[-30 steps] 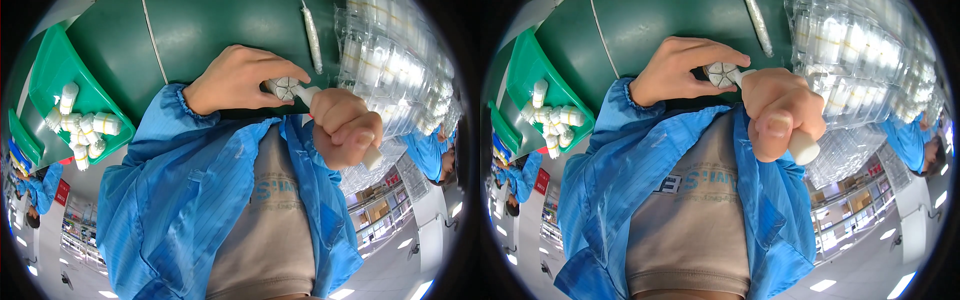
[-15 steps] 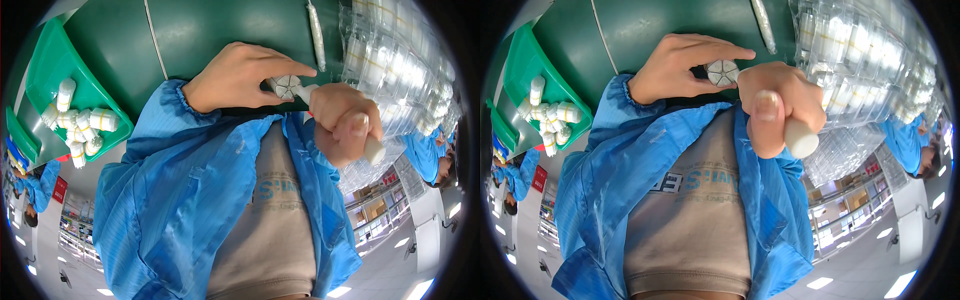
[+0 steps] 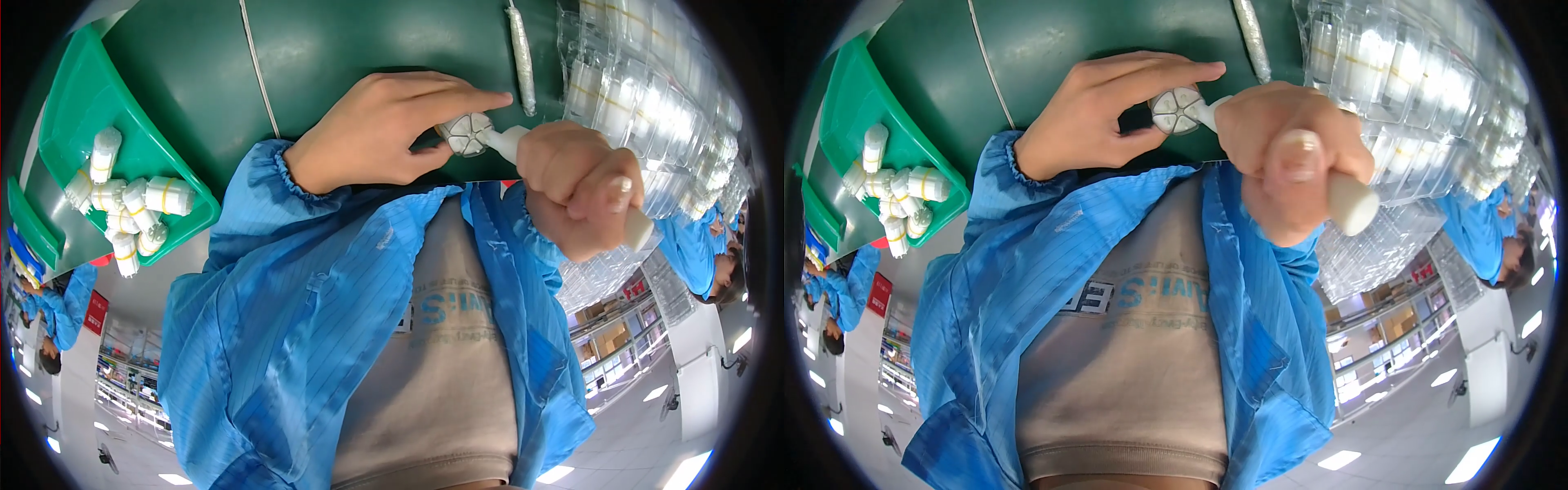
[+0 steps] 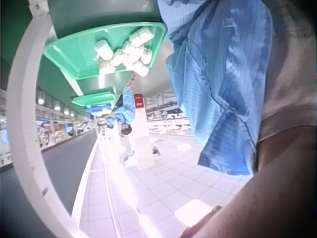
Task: The person assembles white plastic cylindrical components by hand, joining multi-pronged parts to white plastic bases and securing them, then placing the assembled components into plastic packaging trays.
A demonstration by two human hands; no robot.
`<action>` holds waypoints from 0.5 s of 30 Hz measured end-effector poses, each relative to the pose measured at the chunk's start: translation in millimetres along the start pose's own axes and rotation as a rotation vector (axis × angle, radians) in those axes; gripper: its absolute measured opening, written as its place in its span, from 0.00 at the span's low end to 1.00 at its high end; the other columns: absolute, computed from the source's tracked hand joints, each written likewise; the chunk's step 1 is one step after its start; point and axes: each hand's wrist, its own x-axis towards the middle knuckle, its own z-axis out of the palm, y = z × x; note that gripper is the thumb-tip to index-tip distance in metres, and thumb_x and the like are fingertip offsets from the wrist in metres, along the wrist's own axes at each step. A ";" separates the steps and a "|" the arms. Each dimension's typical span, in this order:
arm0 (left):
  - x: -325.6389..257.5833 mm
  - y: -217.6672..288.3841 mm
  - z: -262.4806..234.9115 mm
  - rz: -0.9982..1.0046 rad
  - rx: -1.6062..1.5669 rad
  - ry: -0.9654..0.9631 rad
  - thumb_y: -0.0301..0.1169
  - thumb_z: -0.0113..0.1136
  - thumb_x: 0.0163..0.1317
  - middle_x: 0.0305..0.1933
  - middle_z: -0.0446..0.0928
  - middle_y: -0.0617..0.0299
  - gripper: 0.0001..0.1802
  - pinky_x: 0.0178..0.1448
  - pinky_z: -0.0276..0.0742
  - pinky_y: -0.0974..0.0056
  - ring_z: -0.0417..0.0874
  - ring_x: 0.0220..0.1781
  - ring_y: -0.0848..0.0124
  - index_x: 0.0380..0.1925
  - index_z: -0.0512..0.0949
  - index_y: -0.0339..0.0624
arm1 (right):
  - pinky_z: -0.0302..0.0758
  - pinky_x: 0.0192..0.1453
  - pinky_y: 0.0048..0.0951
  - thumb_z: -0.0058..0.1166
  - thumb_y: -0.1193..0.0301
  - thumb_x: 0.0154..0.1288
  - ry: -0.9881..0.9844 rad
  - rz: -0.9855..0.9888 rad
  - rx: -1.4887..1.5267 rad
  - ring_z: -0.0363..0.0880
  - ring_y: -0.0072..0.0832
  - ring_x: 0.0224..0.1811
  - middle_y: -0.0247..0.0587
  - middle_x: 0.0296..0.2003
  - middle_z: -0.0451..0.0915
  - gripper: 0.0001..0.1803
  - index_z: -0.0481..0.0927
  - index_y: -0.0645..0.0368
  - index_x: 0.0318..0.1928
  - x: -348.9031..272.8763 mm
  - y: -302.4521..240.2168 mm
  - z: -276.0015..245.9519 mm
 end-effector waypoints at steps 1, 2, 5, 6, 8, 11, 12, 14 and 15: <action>-0.1 0.9 -0.2 -0.011 -0.002 0.001 0.19 0.62 0.44 0.53 0.84 0.54 0.34 0.59 0.83 0.56 0.85 0.54 0.56 0.57 0.83 0.49 | 0.53 0.14 0.30 0.49 0.72 0.72 0.041 -0.005 -0.116 0.58 0.26 0.10 0.37 0.12 0.66 0.18 0.66 0.59 0.21 -5.9 0.7 1.8; -0.5 0.7 1.5 -0.014 -0.001 0.005 0.19 0.62 0.44 0.53 0.84 0.54 0.34 0.59 0.83 0.56 0.85 0.54 0.56 0.57 0.83 0.49 | 0.56 0.14 0.29 0.52 0.74 0.70 0.082 -0.011 -0.233 0.61 0.27 0.10 0.39 0.13 0.68 0.18 0.68 0.61 0.20 -9.3 1.2 3.5; -1.0 -2.3 2.2 -0.001 -0.030 0.018 0.19 0.59 0.43 0.54 0.84 0.53 0.33 0.60 0.82 0.55 0.85 0.55 0.54 0.56 0.83 0.47 | 0.62 0.16 0.29 0.55 0.76 0.65 0.003 -0.066 -0.401 0.65 0.29 0.11 0.42 0.14 0.71 0.16 0.70 0.65 0.20 -4.5 3.3 9.5; -0.4 -3.6 2.0 0.012 -0.030 0.011 0.21 0.63 0.43 0.53 0.84 0.54 0.31 0.59 0.82 0.55 0.85 0.54 0.54 0.54 0.83 0.46 | 0.65 0.16 0.30 0.55 0.78 0.63 -0.083 -0.021 -0.513 0.67 0.30 0.12 0.44 0.15 0.71 0.14 0.71 0.68 0.21 -1.6 -2.2 6.8; 0.0 -1.1 2.3 0.026 -0.030 0.003 0.22 0.68 0.44 0.52 0.84 0.54 0.29 0.58 0.82 0.55 0.85 0.53 0.54 0.53 0.84 0.44 | 0.62 0.15 0.30 0.55 0.77 0.64 -0.054 -0.043 -0.523 0.65 0.29 0.11 0.43 0.15 0.71 0.15 0.69 0.67 0.20 -2.3 1.7 15.8; 0.4 3.0 1.4 0.051 0.064 0.153 0.28 0.75 0.43 0.49 0.84 0.55 0.29 0.56 0.83 0.56 0.85 0.51 0.55 0.51 0.84 0.43 | 0.56 0.14 0.31 0.51 0.72 0.70 -0.077 -0.022 -0.429 0.60 0.26 0.10 0.37 0.14 0.67 0.17 0.65 0.60 0.22 4.2 -3.3 13.3; -3.7 -2.7 1.8 0.058 0.066 0.127 0.30 0.77 0.43 0.48 0.84 0.55 0.30 0.55 0.83 0.56 0.85 0.50 0.56 0.51 0.84 0.43 | 0.52 0.14 0.31 0.47 0.67 0.76 -0.120 0.022 -0.321 0.56 0.25 0.10 0.33 0.13 0.64 0.18 0.63 0.55 0.25 5.2 -5.4 10.2; -6.6 -6.2 1.1 0.061 0.053 0.089 0.25 0.74 0.45 0.49 0.84 0.55 0.28 0.55 0.83 0.58 0.85 0.50 0.57 0.52 0.84 0.43 | 0.52 0.13 0.31 0.46 0.68 0.76 -0.157 0.000 -0.316 0.56 0.24 0.10 0.33 0.13 0.64 0.18 0.63 0.55 0.25 7.7 -4.9 7.7; -7.2 -5.8 1.0 0.061 0.054 0.089 0.25 0.74 0.45 0.49 0.84 0.55 0.28 0.55 0.83 0.58 0.85 0.50 0.57 0.52 0.84 0.43 | 0.52 0.13 0.32 0.46 0.68 0.75 -0.197 -0.018 -0.307 0.55 0.24 0.10 0.33 0.13 0.64 0.17 0.63 0.54 0.25 9.0 -3.6 6.9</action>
